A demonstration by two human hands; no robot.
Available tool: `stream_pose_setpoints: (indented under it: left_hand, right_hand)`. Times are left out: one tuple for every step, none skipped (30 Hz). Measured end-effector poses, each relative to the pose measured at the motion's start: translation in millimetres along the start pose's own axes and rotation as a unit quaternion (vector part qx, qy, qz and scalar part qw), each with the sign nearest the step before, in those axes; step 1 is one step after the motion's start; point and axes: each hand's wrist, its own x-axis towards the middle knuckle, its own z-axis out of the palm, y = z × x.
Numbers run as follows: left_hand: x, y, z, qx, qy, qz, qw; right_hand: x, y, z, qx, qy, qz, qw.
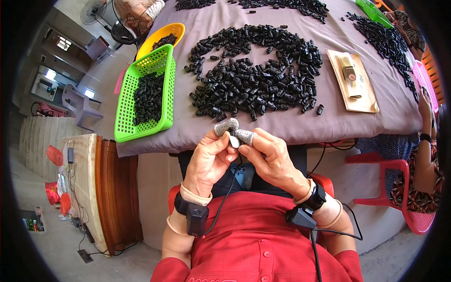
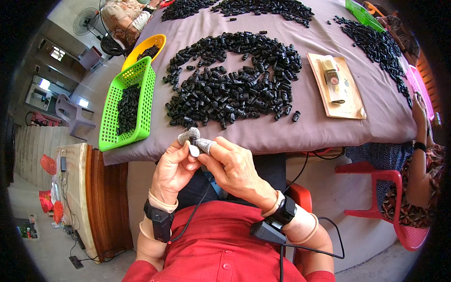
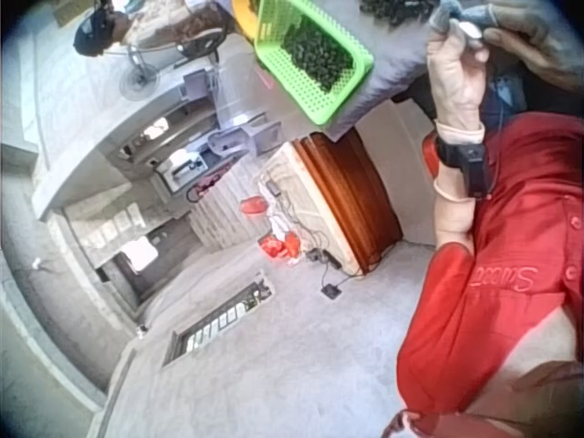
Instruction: Assembling and sorting small black plastic components at a workshop table.
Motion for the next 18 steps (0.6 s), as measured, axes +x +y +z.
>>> stream_pose_setpoints:
  left_hand:
    - [0,0,0,0.001,0.007,0.000,1.000]
    - [0,-1,-1,0.001,0.014,0.000,1.000]
    - [0,-1,-2,0.001,0.014,0.001,1.000]
    - [0,-2,-3,0.002,0.011,0.002,1.000]
    - [0,-2,-3,0.002,0.007,0.004,1.000]
    - [0,-2,-3,0.002,0.007,0.003,1.000]
    - [0,-1,-2,0.002,0.006,0.003,1.000]
    - [0,-1,-2,0.002,0.006,0.002,1.000]
    - [0,-2,-3,0.002,0.006,0.003,1.000]
    - [1,-2,-4,0.003,0.007,0.001,1.000]
    - [1,-3,-4,0.005,0.008,-0.001,1.000]
    - [1,-3,-3,0.004,0.007,0.000,1.000]
    - [1,-3,-1,-0.002,0.007,-0.002,1.000]
    - [1,-3,1,-0.008,0.006,-0.004,1.000]
    - [2,-3,2,-0.008,0.005,-0.003,1.000]
    - [3,-4,4,-0.005,0.002,-0.004,1.000]
    - [4,-4,6,-0.003,-0.001,-0.005,1.000]
    - [5,-4,6,-0.003,0.000,-0.002,1.000]
  right_hand:
    - [0,0,0,-0.009,-0.001,0.004,1.000]
    - [0,0,0,-0.009,-0.001,0.004,1.000]
    - [0,0,1,-0.011,0.001,0.005,1.000]
    - [0,0,1,-0.013,0.003,0.007,1.000]
    - [0,0,2,-0.013,0.003,0.006,1.000]
    - [0,0,2,-0.015,0.008,0.004,1.000]
    - [0,0,2,-0.018,0.012,0.001,1.000]
    - [0,1,2,-0.018,0.012,0.001,1.000]
    - [0,2,4,-0.013,0.023,-0.001,1.000]
    - [0,3,5,-0.008,0.034,-0.004,0.999]
    - [0,3,5,-0.007,0.033,-0.005,0.999]
    - [0,4,4,-0.007,0.028,-0.002,1.000]
    - [0,5,4,-0.006,0.023,0.001,1.000]
    - [-1,10,6,-0.007,0.023,0.001,1.000]
    - [-1,15,10,0.031,0.038,-0.001,0.999]
    - [-1,18,11,0.069,0.054,-0.002,0.996]
    - [-3,17,10,0.068,0.054,-0.003,0.996]
    - [-1,9,8,0.124,0.044,0.039,0.991]
